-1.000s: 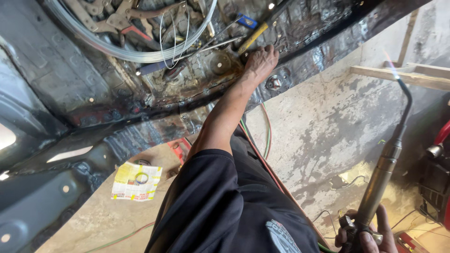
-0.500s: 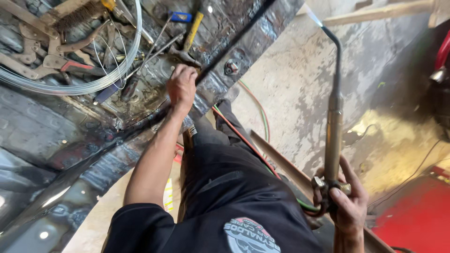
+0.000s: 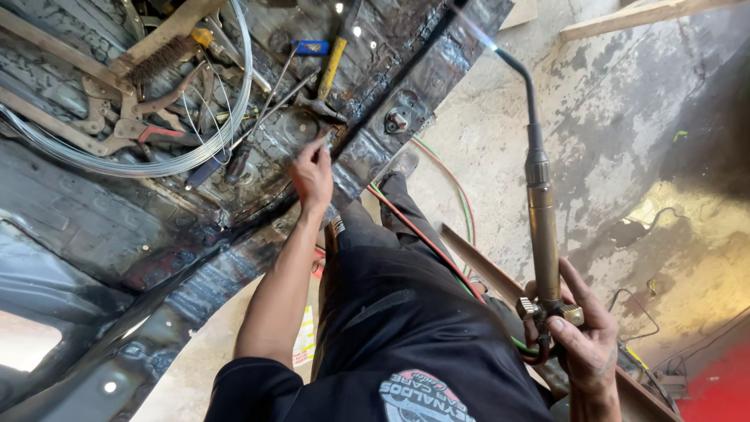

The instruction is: The person uses a welding torch and filler wire to weld seams on the underside of a car frame. They feed the wire into the molten pool while moving the torch along the joint, creating a continuous weld bead.

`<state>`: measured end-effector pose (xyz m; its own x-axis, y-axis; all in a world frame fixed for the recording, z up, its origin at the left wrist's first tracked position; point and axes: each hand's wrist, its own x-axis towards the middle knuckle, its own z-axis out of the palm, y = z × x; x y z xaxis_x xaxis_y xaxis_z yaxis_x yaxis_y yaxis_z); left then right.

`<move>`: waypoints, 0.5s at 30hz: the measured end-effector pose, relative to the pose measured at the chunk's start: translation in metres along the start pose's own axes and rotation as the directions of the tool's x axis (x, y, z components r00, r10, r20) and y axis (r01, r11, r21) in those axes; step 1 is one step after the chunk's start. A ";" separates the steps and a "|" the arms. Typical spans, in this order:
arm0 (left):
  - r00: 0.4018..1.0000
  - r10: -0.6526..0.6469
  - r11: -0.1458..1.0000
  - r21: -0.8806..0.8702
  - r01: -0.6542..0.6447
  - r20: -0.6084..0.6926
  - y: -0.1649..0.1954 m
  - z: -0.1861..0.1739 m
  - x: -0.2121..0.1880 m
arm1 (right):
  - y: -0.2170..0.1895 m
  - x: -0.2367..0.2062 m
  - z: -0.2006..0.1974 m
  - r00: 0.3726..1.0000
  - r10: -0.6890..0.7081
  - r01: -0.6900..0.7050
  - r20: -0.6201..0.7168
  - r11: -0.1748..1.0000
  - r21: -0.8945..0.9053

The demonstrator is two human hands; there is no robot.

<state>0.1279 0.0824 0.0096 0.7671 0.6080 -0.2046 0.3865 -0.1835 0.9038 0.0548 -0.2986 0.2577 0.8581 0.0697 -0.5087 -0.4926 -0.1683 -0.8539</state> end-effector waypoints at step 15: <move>0.901 -0.397 0.910 -0.201 0.362 -0.173 -0.064 -0.057 -0.005 | -0.005 -0.002 0.011 0.996 0.022 -0.027 0.086 0.997 0.068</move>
<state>0.0698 0.1349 -0.0257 0.4492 0.7547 -0.4782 0.5272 0.2083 0.8238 0.0542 -0.2871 0.2617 0.8316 0.1501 -0.5346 -0.5247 -0.1029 -0.8451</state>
